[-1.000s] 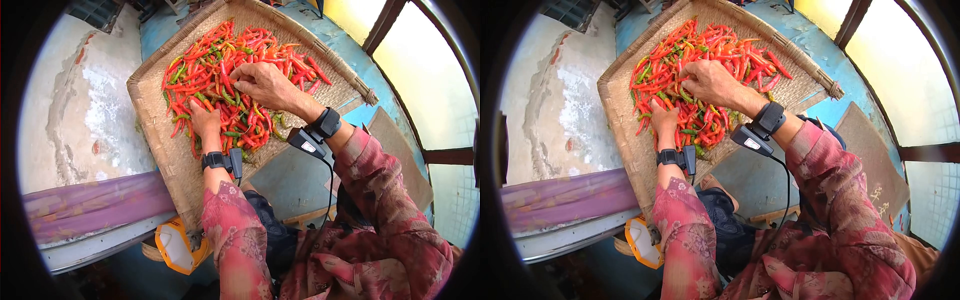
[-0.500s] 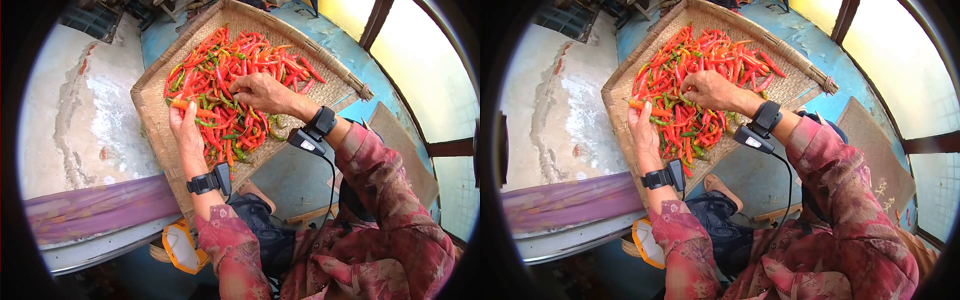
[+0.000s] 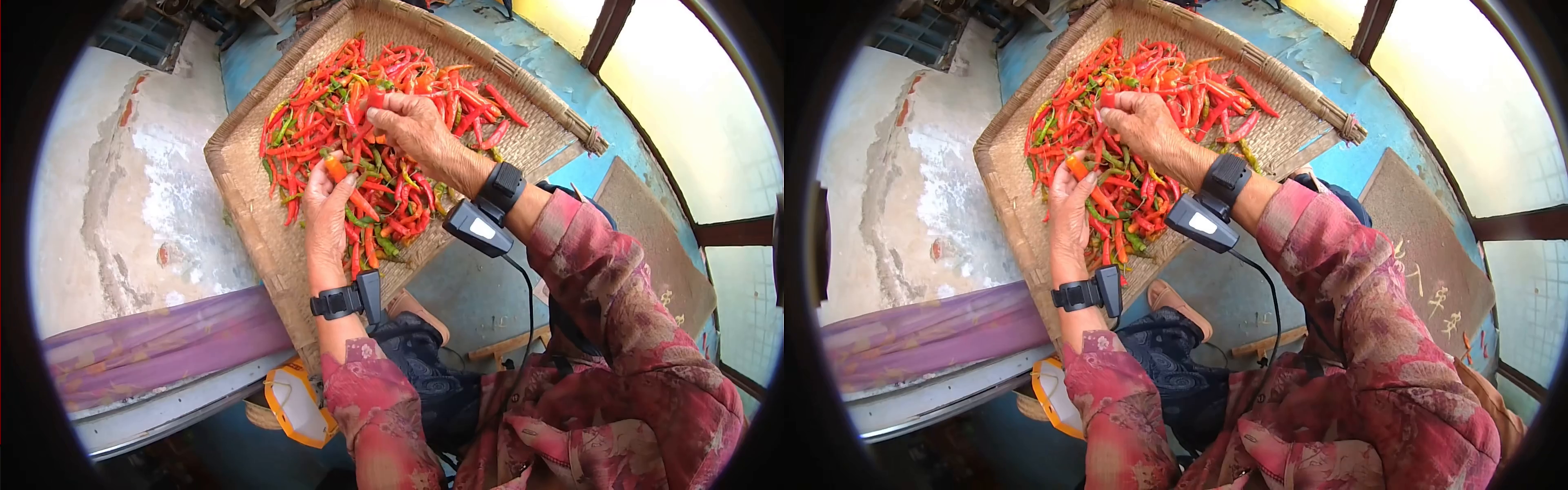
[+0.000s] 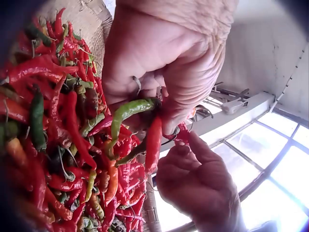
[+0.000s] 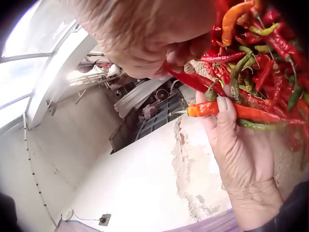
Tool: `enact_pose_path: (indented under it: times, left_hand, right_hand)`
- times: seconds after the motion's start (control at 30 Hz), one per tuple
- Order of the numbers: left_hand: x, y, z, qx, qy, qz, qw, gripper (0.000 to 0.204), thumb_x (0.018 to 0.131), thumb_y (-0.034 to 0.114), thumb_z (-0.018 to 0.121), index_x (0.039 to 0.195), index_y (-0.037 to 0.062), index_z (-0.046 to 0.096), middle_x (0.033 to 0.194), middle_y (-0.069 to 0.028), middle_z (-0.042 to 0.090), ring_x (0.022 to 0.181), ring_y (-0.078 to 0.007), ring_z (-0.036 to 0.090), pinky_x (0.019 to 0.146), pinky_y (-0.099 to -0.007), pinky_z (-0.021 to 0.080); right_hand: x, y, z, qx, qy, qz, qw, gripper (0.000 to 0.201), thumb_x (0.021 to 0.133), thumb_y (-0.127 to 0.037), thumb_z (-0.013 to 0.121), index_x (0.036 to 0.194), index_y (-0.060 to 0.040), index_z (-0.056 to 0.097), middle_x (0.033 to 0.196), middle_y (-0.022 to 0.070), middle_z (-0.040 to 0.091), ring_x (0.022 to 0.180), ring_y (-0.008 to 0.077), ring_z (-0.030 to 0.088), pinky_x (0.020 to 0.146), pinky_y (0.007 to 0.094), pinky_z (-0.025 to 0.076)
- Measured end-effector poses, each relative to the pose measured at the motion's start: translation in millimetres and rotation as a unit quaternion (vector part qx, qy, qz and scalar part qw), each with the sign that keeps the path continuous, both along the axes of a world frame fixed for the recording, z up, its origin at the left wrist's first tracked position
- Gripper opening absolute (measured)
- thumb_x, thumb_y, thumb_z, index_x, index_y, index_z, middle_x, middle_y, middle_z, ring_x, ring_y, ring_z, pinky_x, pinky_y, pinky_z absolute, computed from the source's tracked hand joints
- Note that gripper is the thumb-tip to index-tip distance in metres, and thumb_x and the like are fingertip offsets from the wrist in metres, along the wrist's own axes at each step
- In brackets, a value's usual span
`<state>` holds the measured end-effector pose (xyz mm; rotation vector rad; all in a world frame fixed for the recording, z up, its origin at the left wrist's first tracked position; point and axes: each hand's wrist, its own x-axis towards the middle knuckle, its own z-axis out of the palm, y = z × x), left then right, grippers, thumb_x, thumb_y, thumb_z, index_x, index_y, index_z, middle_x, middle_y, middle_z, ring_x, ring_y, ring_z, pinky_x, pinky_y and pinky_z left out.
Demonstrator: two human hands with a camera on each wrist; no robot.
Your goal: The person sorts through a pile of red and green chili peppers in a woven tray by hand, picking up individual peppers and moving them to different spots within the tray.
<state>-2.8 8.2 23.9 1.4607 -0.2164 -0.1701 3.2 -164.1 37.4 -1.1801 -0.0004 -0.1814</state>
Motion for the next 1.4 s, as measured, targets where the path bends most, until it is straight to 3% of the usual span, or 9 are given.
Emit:
enact_pose_path:
  times: [0.27,0.33,0.37,0.53,0.77,0.87,0.93,1.07,1.4]
  left_hand:
    - [-7,34,-9,-0.055,0.124,0.063,0.989,0.028,0.088,0.008,0.054,0.115,0.0038,0.049,0.102,-0.0070,0.056,0.094,-0.0152,0.055,0.085,-0.0296,0.046]
    - [-7,32,-4,-0.033,0.098,0.038,0.994,0.029,0.088,0.009,0.054,0.116,0.0040,0.049,0.104,-0.0066,0.055,0.095,-0.0144,0.054,0.085,-0.0298,0.046]
    - [-8,30,-2,-0.023,0.098,0.017,0.995,0.031,0.088,0.009,0.054,0.118,0.0037,0.048,0.107,-0.0065,0.054,0.097,-0.0148,0.054,0.086,-0.0318,0.045]
    - [-10,12,-3,0.015,0.028,-0.023,0.999,0.033,0.089,0.010,0.053,0.121,0.0024,0.046,0.107,-0.0081,0.055,0.099,-0.0160,0.054,0.087,-0.0328,0.045]
    - [-6,37,-18,0.041,0.112,0.032,0.992,0.034,0.089,0.016,0.056,0.119,0.0052,0.045,0.104,-0.0116,0.057,0.084,-0.0180,0.060,0.070,-0.0337,0.052]
    - [-8,39,-17,-0.030,0.152,0.080,0.985,0.033,0.089,0.019,0.056,0.118,0.0061,0.046,0.104,-0.0115,0.057,0.086,-0.0203,0.060,0.069,-0.0346,0.052]
    - [-7,36,-17,-0.049,0.145,0.078,0.985,0.032,0.089,0.020,0.056,0.116,0.0061,0.046,0.106,-0.0112,0.057,0.086,-0.0223,0.060,0.071,-0.0358,0.053]
    - [-8,20,-12,-0.063,0.149,0.085,0.983,0.034,0.090,0.018,0.054,0.119,0.0041,0.043,0.110,-0.0110,0.054,0.093,-0.0207,0.058,0.077,-0.0350,0.050]
    - [-8,28,-11,0.028,0.116,0.031,0.992,0.040,0.087,0.004,0.052,0.125,0.0034,0.042,0.114,-0.0081,0.054,0.095,-0.0139,0.056,0.070,-0.0240,0.045]
  right_hand:
    - [24,-18,-15,-0.095,0.019,-0.068,0.993,0.025,0.082,-0.020,0.060,0.090,0.0035,0.056,0.063,0.0069,0.059,0.059,0.0165,0.059,0.052,0.0310,0.046]
    - [25,-17,-15,-0.305,-0.047,-0.123,0.943,0.035,0.080,-0.022,0.061,0.096,0.0075,0.051,0.066,0.0163,0.061,0.066,0.0269,0.063,0.057,0.0377,0.049]
    - [23,-14,-17,-0.396,-0.044,-0.048,0.916,0.036,0.087,-0.027,0.058,0.097,0.0069,0.050,0.072,0.0127,0.062,0.066,0.0153,0.058,0.057,0.0311,0.047]
    - [5,12,-27,-0.378,-0.030,0.140,0.915,0.029,0.086,-0.028,0.061,0.085,0.0006,0.064,0.066,0.0049,0.058,0.062,0.0103,0.051,0.054,0.0307,0.043]
    - [25,-9,-15,-0.416,-0.046,-0.041,0.907,0.027,0.078,-0.024,0.064,0.075,0.0022,0.060,0.061,0.0155,0.059,0.055,0.0239,0.060,0.054,0.0380,0.047]
    - [30,-6,-21,-0.221,-0.036,-0.106,0.969,0.034,0.079,-0.029,0.062,0.089,0.0032,0.058,0.064,0.0194,0.060,0.063,0.0338,0.062,0.058,0.0414,0.049]
    - [19,-1,-18,-0.399,-0.098,-0.113,0.905,0.041,0.081,-0.033,0.061,0.100,0.0035,0.054,0.069,0.0210,0.061,0.071,0.0369,0.063,0.064,0.0441,0.049]
    - [-3,24,-30,-0.496,-0.120,0.186,0.840,0.037,0.081,-0.033,0.063,0.100,-0.0021,0.061,0.081,0.0184,0.063,0.076,0.0324,0.063,0.068,0.0406,0.049]
    - [9,12,-32,-0.527,-0.120,0.124,0.832,0.023,0.073,-0.020,0.062,0.084,0.0003,0.060,0.075,0.0182,0.061,0.072,0.0305,0.062,0.065,0.0394,0.049]
